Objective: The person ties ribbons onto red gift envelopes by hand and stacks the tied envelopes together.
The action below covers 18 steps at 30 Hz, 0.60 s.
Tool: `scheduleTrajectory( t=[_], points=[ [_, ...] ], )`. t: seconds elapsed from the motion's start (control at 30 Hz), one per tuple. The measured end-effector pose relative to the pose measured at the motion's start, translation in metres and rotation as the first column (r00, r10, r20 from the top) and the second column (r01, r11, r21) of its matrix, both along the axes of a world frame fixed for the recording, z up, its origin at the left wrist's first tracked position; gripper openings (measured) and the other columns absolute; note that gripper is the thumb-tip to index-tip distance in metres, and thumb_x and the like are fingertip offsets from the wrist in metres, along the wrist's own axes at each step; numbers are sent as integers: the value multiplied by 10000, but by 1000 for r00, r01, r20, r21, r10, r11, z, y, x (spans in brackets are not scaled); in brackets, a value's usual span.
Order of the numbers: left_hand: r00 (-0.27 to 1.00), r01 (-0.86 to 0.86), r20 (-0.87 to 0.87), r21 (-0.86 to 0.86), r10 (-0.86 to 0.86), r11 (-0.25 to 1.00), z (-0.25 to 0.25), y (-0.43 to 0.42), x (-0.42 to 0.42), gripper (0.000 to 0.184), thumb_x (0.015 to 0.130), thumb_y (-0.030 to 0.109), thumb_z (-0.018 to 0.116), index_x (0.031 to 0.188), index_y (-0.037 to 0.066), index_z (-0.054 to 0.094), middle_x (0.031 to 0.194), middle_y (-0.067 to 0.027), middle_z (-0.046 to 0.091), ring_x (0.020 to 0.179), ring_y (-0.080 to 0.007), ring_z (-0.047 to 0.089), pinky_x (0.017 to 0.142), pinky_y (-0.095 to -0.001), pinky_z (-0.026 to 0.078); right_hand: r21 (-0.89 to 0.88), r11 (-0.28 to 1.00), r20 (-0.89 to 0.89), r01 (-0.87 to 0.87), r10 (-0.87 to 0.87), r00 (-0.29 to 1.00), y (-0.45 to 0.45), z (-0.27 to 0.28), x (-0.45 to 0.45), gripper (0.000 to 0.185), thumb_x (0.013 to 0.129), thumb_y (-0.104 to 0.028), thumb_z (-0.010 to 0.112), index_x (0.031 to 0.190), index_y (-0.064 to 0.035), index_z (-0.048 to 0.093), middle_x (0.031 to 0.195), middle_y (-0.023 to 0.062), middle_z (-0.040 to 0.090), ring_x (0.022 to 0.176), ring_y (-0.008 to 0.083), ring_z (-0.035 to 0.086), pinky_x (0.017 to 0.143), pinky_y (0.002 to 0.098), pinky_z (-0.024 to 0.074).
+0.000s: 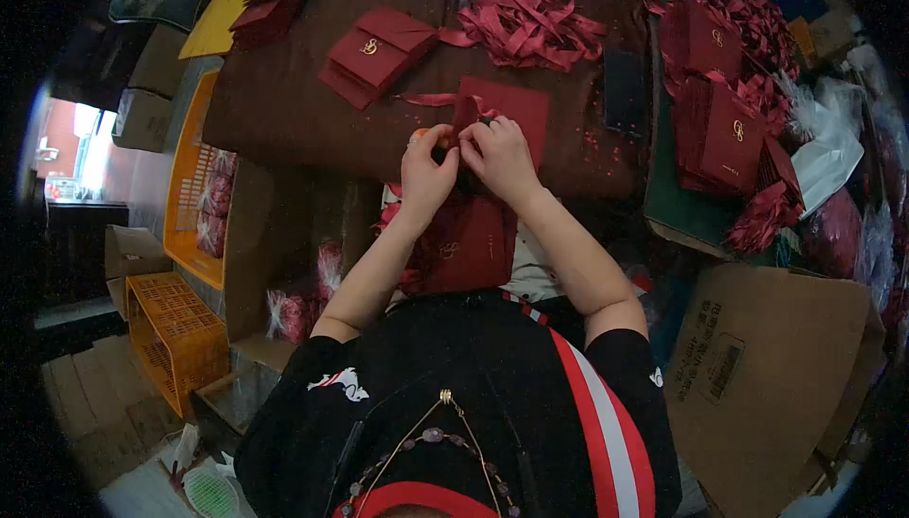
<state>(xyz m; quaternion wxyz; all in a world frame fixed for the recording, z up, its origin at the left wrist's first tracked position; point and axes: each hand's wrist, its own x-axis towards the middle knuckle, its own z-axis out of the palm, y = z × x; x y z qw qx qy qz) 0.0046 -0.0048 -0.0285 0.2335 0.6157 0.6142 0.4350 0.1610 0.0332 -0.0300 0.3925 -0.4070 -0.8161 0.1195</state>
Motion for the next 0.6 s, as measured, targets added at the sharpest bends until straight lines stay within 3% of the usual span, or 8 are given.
scheduleTrajectory(
  t=[0.23, 0.4, 0.53, 0.6],
  points=[
    [995, -43, -84, 94, 51, 995, 4, -6, 5, 292, 847, 88, 686, 1135, 39, 674, 997, -127, 642, 934, -305, 641, 830, -402, 508, -75, 991, -116, 114, -122, 986, -9, 2, -7, 113, 831, -130, 719, 895, -67, 650, 814, 83, 652, 828, 308, 610, 784, 432, 471],
    [998, -27, -61, 70, 31, 997, 2, -5, 5, 281, 853, 75, 677, 1131, 37, 674, 999, -141, 640, 948, -316, 641, 832, -405, 507, 113, 993, 65, -36, 29, 997, 1, 2, 1, 114, 821, -118, 714, 900, -66, 649, 831, 104, 652, 874, 321, 608, 809, 437, 470],
    [991, -40, -125, 112, 54, 993, 3, -5, 8, 279, 856, 74, 675, 1132, 34, 673, 1000, -158, 636, 945, -333, 635, 829, -412, 504, 102, 992, 115, -70, 58, 992, 2, 9, 2, 108, 819, -111, 706, 901, -68, 649, 848, 116, 650, 891, 328, 606, 845, 437, 476],
    [987, -48, -145, 115, 64, 992, 3, -6, 9, 280, 856, 73, 674, 1132, 31, 672, 1001, -161, 636, 940, -337, 633, 828, -416, 503, 34, 999, 26, -29, 28, 999, 3, 1, -2, 104, 821, -109, 702, 899, -64, 650, 846, 116, 645, 879, 328, 602, 852, 436, 477]
  ],
)
